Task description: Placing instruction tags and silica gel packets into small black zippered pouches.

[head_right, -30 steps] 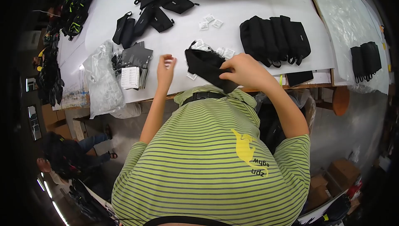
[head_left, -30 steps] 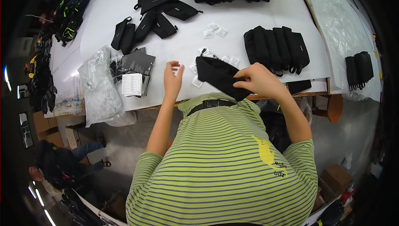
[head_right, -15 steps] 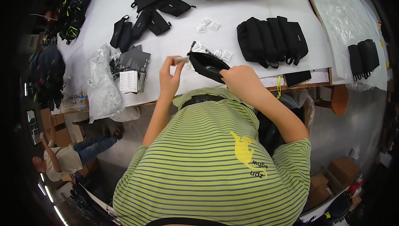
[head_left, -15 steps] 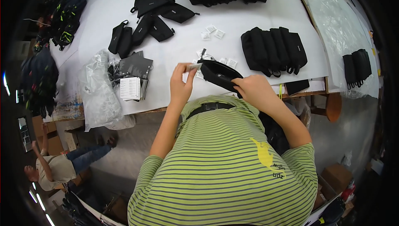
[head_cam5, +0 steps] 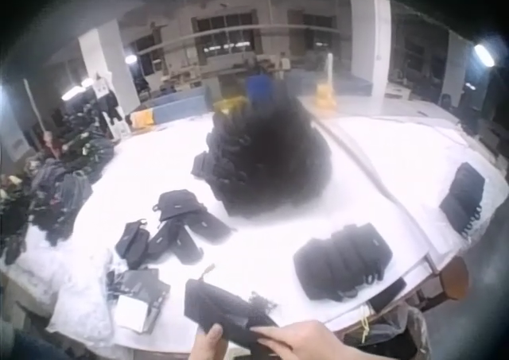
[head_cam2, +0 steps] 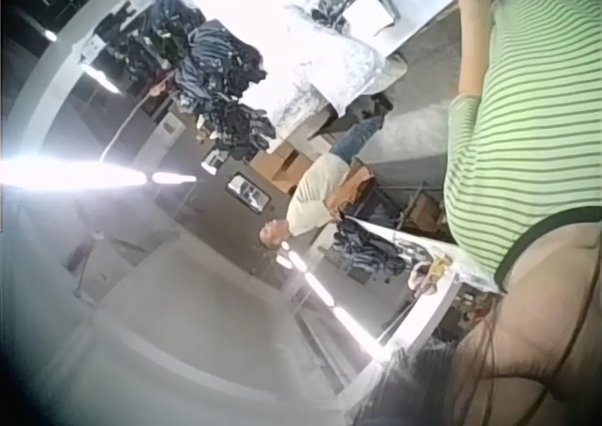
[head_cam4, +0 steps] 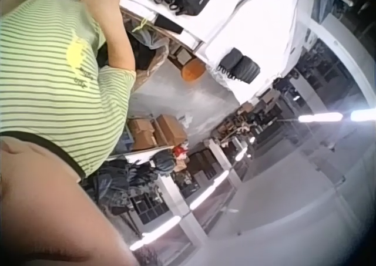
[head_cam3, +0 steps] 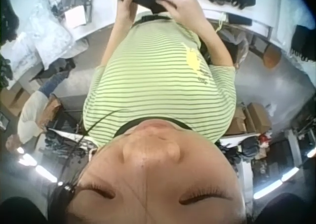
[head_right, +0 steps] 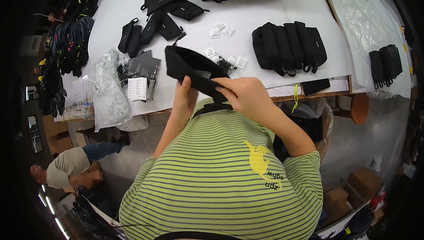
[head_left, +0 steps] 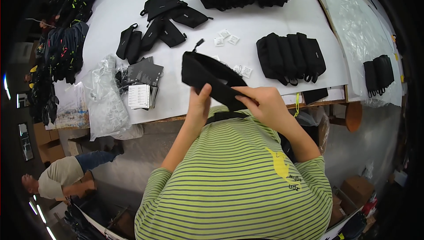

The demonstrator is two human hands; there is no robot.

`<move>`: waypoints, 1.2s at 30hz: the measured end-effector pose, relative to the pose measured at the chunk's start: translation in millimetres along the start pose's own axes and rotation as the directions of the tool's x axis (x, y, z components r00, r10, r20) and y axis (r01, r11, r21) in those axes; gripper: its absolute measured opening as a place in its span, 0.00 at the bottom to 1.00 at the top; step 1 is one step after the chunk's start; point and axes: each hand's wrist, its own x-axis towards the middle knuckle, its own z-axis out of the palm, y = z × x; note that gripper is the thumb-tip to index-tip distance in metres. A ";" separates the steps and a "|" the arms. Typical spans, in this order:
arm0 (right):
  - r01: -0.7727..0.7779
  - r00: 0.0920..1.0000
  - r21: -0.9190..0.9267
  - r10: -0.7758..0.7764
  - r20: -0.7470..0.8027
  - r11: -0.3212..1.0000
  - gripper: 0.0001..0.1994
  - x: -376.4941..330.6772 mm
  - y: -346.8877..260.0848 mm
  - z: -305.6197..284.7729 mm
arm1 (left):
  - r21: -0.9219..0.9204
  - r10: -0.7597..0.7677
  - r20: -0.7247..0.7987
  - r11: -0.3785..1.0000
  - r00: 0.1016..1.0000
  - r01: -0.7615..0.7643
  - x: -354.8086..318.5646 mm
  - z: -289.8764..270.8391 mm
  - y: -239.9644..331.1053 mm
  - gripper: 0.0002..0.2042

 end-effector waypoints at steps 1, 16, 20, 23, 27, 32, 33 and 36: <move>0.014 1.000 0.060 -0.013 -0.006 0.998 0.11 0.2 -2.2 2.2 | -0.106 -0.113 0.059 0.987 0.992 0.119 -5.2 0.8 4.2 0.28; -0.169 0.924 0.412 0.290 -0.251 0.895 0.08 -12.8 4.2 24.6 | 0.011 0.040 -0.267 0.999 0.963 -0.039 -0.2 26.0 33.3 0.21; -0.250 0.947 0.395 0.308 -0.089 0.884 0.08 -16.9 10.3 31.9 | 0.060 0.083 -0.258 0.996 0.963 -0.070 -0.3 29.2 34.9 0.20; -0.246 0.960 0.385 0.280 -0.032 0.889 0.09 -9.5 25.7 22.6 | 0.114 0.129 -0.158 0.987 0.979 -0.112 1.8 28.8 36.5 0.19; -0.019 0.962 0.608 0.180 -0.205 0.793 0.13 19.6 20.0 13.2 | 0.149 -0.031 -0.076 0.988 0.997 0.042 -3.1 45.6 40.9 0.15; 0.066 0.901 0.652 0.235 -0.364 0.756 0.12 44.7 17.6 6.2 | 0.284 -0.203 0.014 0.940 0.979 0.190 -7.3 58.3 40.0 0.17; 0.070 0.901 0.650 0.233 -0.367 0.756 0.12 46.3 19.0 6.0 | 0.296 -0.214 0.009 0.933 0.977 0.202 -7.5 60.1 40.6 0.17; 0.168 0.787 0.298 0.054 -0.614 0.940 0.04 47.1 18.9 4.4 | 0.285 -0.232 -0.003 0.932 0.973 0.223 -6.2 58.6 39.9 0.17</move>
